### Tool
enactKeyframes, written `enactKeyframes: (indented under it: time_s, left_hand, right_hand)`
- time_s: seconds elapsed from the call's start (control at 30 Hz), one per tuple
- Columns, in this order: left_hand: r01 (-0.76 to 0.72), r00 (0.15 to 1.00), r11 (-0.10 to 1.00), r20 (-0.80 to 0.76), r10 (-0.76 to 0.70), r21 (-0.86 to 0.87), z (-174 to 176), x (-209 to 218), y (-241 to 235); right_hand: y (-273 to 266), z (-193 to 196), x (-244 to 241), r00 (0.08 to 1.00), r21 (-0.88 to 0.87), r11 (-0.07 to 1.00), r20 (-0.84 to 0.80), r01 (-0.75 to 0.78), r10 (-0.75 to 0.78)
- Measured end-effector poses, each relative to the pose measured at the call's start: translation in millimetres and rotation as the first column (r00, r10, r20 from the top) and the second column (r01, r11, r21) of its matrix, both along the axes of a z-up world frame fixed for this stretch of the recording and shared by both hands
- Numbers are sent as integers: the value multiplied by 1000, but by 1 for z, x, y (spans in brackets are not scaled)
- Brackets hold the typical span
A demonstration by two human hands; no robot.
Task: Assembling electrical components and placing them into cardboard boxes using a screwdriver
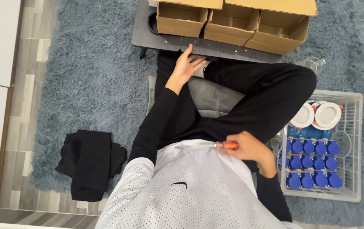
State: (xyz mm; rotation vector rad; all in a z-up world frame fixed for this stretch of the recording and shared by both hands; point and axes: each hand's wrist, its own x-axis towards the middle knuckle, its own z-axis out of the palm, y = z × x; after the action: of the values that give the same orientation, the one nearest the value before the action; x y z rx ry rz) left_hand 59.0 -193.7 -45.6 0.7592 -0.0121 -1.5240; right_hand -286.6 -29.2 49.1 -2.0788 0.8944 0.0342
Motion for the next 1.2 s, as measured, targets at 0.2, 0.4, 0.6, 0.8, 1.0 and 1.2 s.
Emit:
enactKeyframes:
  time_s: [0.2,0.4,0.6,0.8,1.0,1.2]
  left_hand:
    - [-61,997,998,-52,60,-9,-54,-4,-46]
    - [-137,990,987,-8,138,83,30,-24,-34]
    - [-185,979,974,-61,194,127,31,-28,-39]
    - [-159,980,968,152,130,196,35,-35,-35]
    - [-184,977,981,120,176,64,14,-44,1]
    - [-203,975,975,113,192,92,6,-65,61]
  right_hand:
    - [7,-19,14,998,117,993,-59,-21,28]
    - [-2,-22,15,977,161,968,-65,-192,205]
    - [5,-12,17,962,182,946,3,-270,274]
    - [13,-21,14,965,143,955,33,-262,260]
    - [18,-16,12,985,234,958,92,-167,149]
    - [18,-16,15,984,208,963,76,-172,159]
